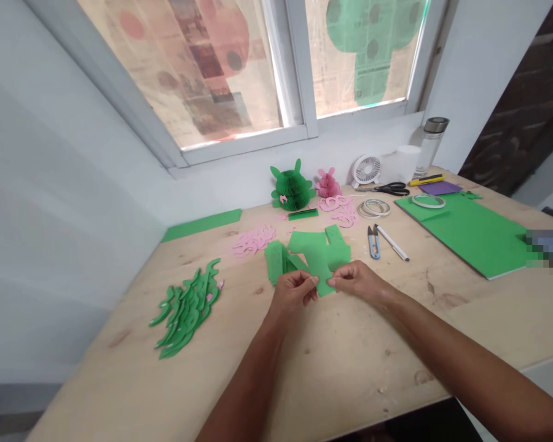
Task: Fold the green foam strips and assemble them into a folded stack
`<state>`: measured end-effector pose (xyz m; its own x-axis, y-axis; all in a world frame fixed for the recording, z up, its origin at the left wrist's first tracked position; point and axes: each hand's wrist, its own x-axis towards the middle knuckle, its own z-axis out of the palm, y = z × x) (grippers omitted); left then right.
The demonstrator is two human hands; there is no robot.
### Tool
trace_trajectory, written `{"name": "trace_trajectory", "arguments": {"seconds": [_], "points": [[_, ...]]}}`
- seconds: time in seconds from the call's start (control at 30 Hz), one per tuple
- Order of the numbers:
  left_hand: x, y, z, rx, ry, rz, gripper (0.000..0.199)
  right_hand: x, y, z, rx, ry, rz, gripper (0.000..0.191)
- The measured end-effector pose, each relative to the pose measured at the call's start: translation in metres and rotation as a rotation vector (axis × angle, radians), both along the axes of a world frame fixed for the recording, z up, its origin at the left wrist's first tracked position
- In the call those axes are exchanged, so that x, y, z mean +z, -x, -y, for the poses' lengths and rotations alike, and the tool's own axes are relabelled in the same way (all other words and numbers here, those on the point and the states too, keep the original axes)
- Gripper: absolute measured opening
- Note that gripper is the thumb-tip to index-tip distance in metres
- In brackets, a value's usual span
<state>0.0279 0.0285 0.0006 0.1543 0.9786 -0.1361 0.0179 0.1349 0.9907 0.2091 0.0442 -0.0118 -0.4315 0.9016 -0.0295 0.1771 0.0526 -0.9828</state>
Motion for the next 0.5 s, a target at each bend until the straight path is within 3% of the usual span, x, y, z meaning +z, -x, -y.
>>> {"name": "trace_trajectory", "arguments": {"seconds": [0.2,0.37,0.5], "points": [[0.003,0.002,0.0,0.01,0.0,0.03,0.032,-0.004,-0.001,-0.002,0.026,-0.017,0.025,0.039],[0.001,0.001,0.001,-0.018,-0.005,0.028,0.033,0.007,-0.003,0.002,0.031,0.049,0.01,0.037],[-0.004,-0.004,0.001,-0.093,-0.015,-0.007,0.029,0.011,-0.002,0.002,-0.041,0.022,-0.049,0.041]]}}
